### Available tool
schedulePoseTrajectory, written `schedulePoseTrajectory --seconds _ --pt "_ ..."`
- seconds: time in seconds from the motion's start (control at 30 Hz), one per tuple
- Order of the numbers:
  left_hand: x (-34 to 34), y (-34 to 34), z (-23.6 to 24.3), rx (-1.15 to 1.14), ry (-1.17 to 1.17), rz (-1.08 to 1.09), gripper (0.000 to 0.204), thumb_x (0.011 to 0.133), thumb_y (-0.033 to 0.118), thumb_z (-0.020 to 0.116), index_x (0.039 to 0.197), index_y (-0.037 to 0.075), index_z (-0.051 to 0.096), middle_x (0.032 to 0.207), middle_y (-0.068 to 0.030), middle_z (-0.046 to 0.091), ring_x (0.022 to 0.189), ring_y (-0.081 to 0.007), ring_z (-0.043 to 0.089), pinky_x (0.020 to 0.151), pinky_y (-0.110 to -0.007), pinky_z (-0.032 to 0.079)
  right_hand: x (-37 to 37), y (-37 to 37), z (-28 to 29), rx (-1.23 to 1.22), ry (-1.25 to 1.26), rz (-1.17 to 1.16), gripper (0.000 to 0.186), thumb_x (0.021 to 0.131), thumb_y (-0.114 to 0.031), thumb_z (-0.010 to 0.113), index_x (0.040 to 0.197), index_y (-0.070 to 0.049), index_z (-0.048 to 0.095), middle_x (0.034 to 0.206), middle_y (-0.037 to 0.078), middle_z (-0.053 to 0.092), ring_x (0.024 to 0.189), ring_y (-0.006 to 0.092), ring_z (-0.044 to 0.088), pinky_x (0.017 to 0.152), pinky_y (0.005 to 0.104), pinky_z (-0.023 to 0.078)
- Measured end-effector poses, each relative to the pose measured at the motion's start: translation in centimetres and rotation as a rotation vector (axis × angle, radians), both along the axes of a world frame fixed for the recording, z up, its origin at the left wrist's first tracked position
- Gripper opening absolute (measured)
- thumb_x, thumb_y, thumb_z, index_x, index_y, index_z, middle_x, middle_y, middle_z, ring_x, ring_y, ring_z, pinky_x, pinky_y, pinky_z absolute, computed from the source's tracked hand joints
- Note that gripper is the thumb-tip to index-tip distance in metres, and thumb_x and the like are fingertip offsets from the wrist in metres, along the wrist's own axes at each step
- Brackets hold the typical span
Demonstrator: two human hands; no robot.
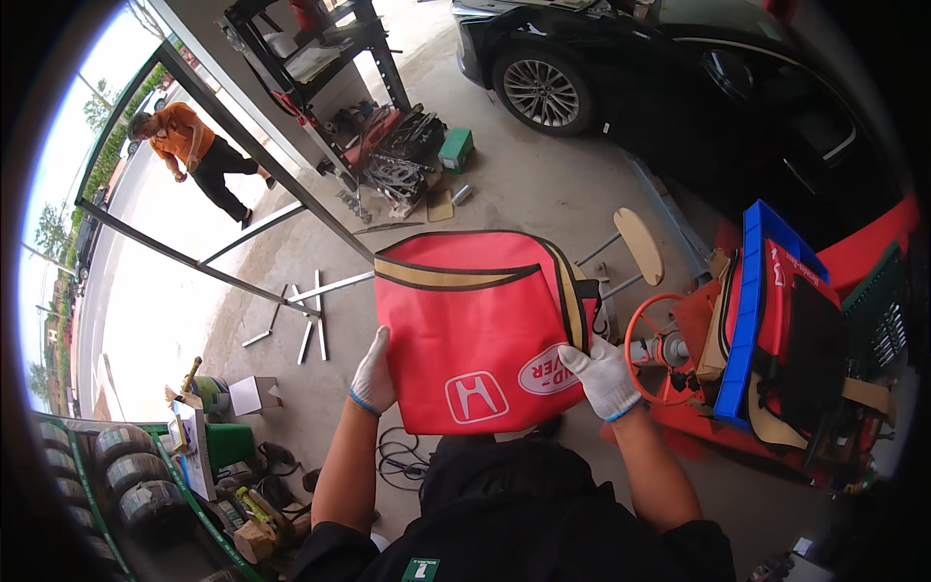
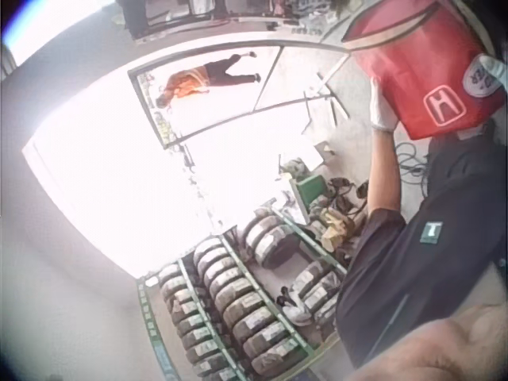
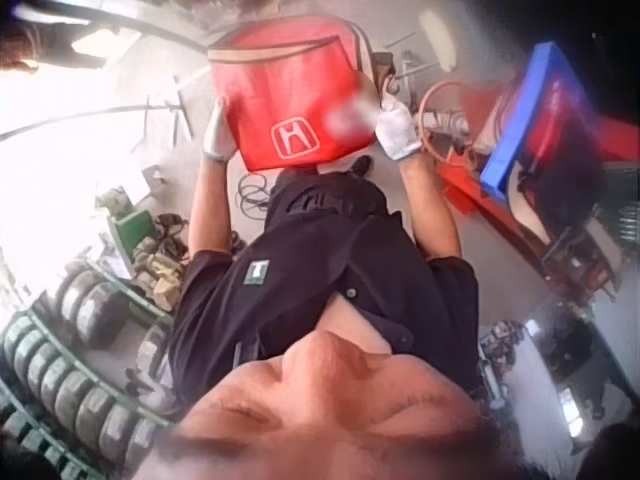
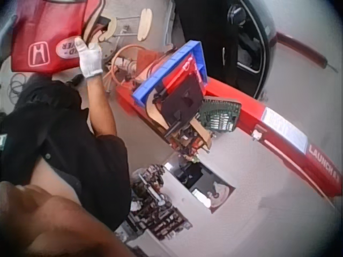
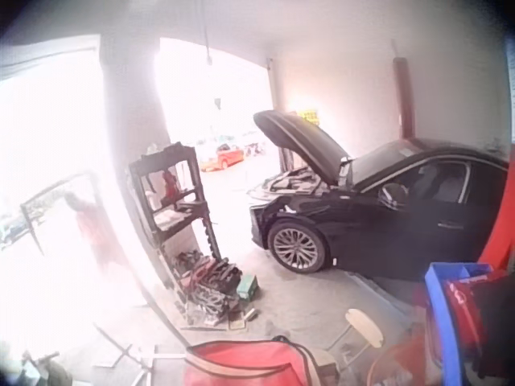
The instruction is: The person puts on gloves and places a red protective cover over the front of a car with its hood open. They then use a power drill to remove bolts from the engine bay and lift off a plastic air filter housing.
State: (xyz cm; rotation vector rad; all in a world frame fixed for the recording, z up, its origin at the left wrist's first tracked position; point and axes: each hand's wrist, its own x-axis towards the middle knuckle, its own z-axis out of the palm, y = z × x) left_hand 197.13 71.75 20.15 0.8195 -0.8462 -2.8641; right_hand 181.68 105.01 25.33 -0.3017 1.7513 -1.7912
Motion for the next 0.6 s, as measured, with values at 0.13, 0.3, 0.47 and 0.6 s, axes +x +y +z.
schedulePoseTrajectory --seconds 0.13,0.3,0.47,0.6 --pt "-0.3 5.0 -10.6 0.21 -0.134 -0.199 0.043 0.1 0.028 0.065 0.136 0.004 0.057 0.128 -0.0093 0.067 0.113 -0.022 0.066 0.099 -0.039 0.054 0.6 1.8 -1.1 0.172 -0.259 -0.038 0.033 0.102 -0.025 0.064 0.124 0.0 0.066 0.109 0.001 0.07 0.1 0.0088 0.061 0.092 0.0268 0.049" --pt "-7.2 10.1 -6.6 0.193 -0.107 -0.406 0.032 0.097 0.007 0.062 0.127 0.0 0.06 0.117 -0.013 0.07 0.1 -0.0233 0.071 0.091 -0.037 0.058 5.7 13.8 -4.2 0.206 -0.314 -0.568 0.039 0.104 -0.023 0.058 0.133 0.002 0.058 0.118 0.007 0.069 0.105 0.0166 0.064 0.094 0.0321 0.051" --pt "-12.3 11.8 -0.7 -0.105 -0.068 -0.481 0.027 0.094 0.002 0.062 0.121 -0.002 0.062 0.111 -0.0119 0.071 0.097 -0.022 0.07 0.088 -0.036 0.058 10.1 25.2 0.4 -0.637 -0.28 -1.048 0.082 0.103 -0.064 0.036 0.149 0.004 0.037 0.146 0.024 0.049 0.126 0.0373 0.055 0.102 0.0547 0.051" --pt "-14.6 15.0 5.9 -0.272 0.044 -0.472 0.029 0.092 0.002 0.062 0.121 -0.004 0.062 0.109 -0.0127 0.07 0.095 -0.0237 0.07 0.087 -0.036 0.057 6.9 27.7 0.8 -0.674 -0.429 -1.029 0.087 0.098 -0.066 0.047 0.148 0.005 0.032 0.147 0.025 0.046 0.129 0.0422 0.054 0.102 0.06 0.051"
